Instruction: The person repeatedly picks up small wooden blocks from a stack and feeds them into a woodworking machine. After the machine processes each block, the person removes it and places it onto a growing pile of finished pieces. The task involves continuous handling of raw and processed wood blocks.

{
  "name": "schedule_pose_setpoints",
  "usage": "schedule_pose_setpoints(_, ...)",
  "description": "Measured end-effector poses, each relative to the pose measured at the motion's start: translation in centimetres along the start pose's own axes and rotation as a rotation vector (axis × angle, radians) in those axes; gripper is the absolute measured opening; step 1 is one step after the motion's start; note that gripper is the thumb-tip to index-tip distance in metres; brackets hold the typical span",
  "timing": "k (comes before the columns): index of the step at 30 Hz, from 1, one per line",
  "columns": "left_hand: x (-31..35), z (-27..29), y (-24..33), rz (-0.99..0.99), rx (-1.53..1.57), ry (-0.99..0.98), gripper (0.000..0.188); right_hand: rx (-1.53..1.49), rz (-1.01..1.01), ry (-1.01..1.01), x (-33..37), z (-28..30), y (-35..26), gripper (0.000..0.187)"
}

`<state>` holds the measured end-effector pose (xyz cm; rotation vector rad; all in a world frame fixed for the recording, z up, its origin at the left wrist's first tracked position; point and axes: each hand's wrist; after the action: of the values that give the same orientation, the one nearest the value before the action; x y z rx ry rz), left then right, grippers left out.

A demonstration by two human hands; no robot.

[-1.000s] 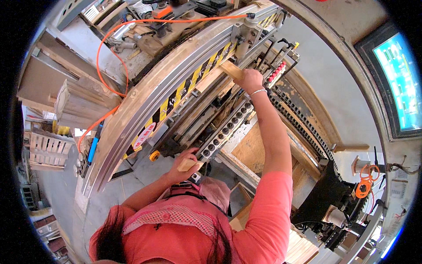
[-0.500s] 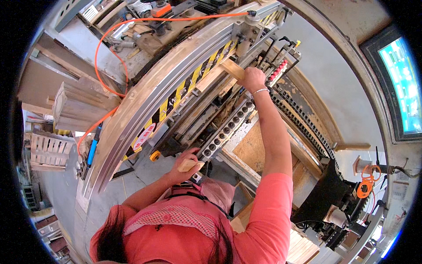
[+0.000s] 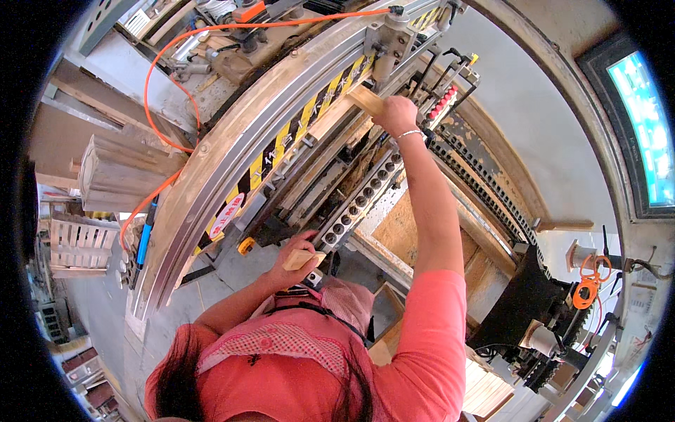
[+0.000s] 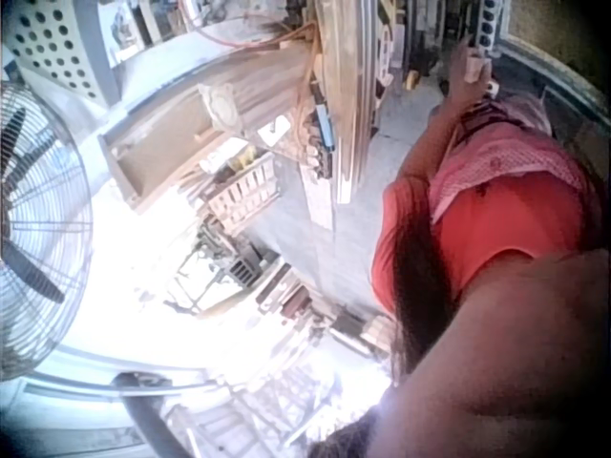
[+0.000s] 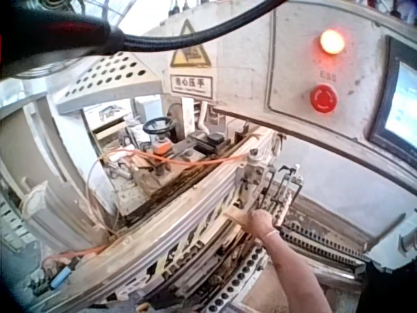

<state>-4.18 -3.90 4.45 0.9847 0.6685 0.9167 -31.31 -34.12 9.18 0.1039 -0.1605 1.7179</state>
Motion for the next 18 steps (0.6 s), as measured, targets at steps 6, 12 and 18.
schedule_pose_setpoints(6,0.04,-0.17,-0.23,-0.014,0.017,0.013,0.024,0.003,-0.042,-0.008,-0.35,0.10,-0.67,0.042)
schedule_pose_setpoints(12,0.05,-0.17,-0.33,-0.013,0.019,0.012,0.025,-0.020,-0.073,-0.008,-0.23,0.04,-0.71,0.043)
schedule_pose_setpoints(18,-0.06,-0.18,-0.43,-0.006,0.005,-0.010,0.024,-0.030,-0.029,0.014,-0.52,-0.30,-0.14,0.045)
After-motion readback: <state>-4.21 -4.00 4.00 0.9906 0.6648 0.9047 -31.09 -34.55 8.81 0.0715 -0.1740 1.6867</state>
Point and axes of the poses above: each hand's wrist, its own x-axis away from the middle knuckle, its own z-axis out of the back of the hand, y = z × x, and after that the axes turned 7 degrees about -y, right-handed
